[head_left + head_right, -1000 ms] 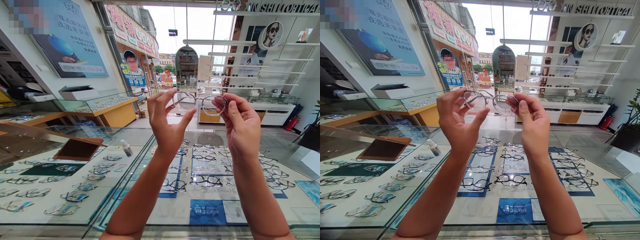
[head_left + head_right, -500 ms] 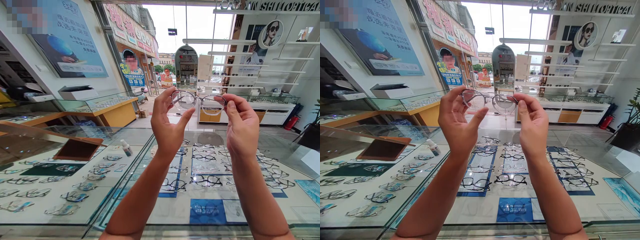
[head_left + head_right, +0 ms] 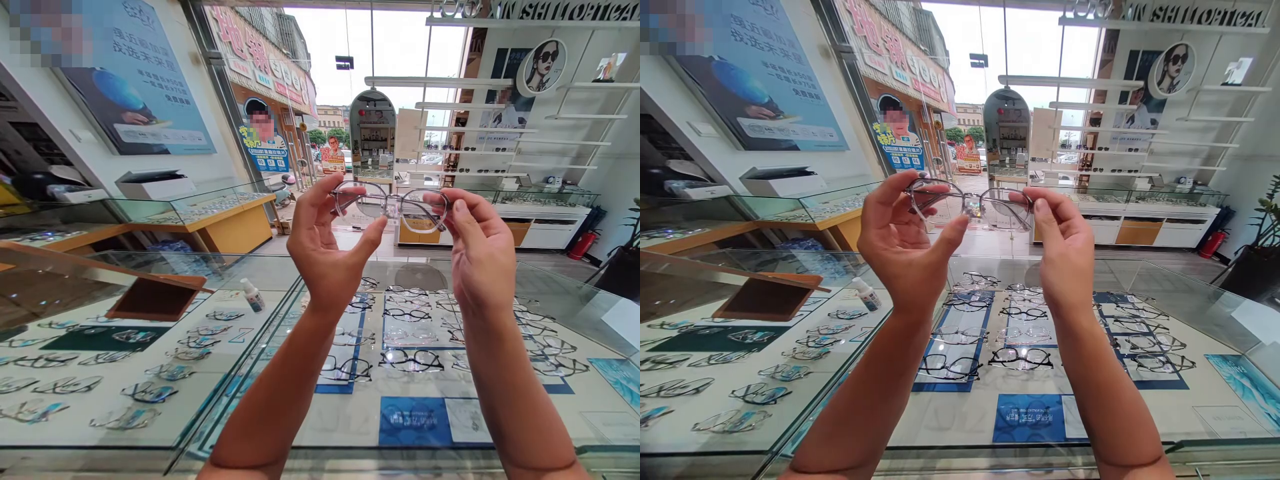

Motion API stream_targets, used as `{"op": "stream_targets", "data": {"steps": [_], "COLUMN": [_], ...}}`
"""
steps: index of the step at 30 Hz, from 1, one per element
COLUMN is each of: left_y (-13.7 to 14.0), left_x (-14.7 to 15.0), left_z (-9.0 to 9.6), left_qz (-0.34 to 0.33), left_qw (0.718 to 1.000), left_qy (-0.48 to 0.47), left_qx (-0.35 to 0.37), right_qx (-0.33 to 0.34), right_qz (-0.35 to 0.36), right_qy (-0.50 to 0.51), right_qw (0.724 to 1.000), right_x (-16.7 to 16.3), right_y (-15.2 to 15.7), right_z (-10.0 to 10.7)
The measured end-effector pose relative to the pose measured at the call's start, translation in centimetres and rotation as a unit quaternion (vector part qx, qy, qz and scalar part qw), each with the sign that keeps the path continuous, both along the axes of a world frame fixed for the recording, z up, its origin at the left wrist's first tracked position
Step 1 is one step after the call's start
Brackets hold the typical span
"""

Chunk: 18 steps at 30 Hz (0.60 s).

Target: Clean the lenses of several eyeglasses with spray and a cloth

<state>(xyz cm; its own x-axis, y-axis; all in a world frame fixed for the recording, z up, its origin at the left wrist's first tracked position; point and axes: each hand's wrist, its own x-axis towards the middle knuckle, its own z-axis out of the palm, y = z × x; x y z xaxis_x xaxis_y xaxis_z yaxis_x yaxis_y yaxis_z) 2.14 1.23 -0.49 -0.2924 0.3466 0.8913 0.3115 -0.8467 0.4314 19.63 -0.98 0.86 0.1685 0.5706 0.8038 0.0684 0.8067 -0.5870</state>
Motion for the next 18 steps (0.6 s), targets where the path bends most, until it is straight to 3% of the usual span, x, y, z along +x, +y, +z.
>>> {"op": "stream_targets", "data": {"steps": [3,5,8,11,15,18], "left_y": [0.5,0.9,1.1,1.0,1.4,2.0], "left_x": [-0.7,-1.2,-1.5,-1.3,-1.3,-1.5], "left_z": [0.3,0.5,0.6,0.5,0.1,-0.4], "left_qz": [-0.126,-0.242,-0.402,-0.510,-0.613,-0.650], "left_qw": [0.989,0.961,0.885,0.806,0.705,0.657], "left_qy": [-0.053,-0.080,-0.076,-0.035,0.011,0.024], "left_qx": [-0.050,-0.108,-0.225,-0.297,-0.357,-0.381], "right_qx": [0.019,0.033,0.055,0.075,0.078,0.088], "right_qz": [0.010,0.016,0.045,0.065,0.052,0.029], "right_qy": [-0.035,-0.085,-0.169,-0.204,-0.221,-0.227], "right_qw": [0.999,0.996,0.983,0.974,0.971,0.969], "right_x": [0.5,0.8,0.9,0.9,0.8,0.7], "right_y": [0.2,0.3,0.2,0.0,-0.2,-0.2], "right_z": [0.1,0.2,0.4,0.6,0.7,0.6]}}
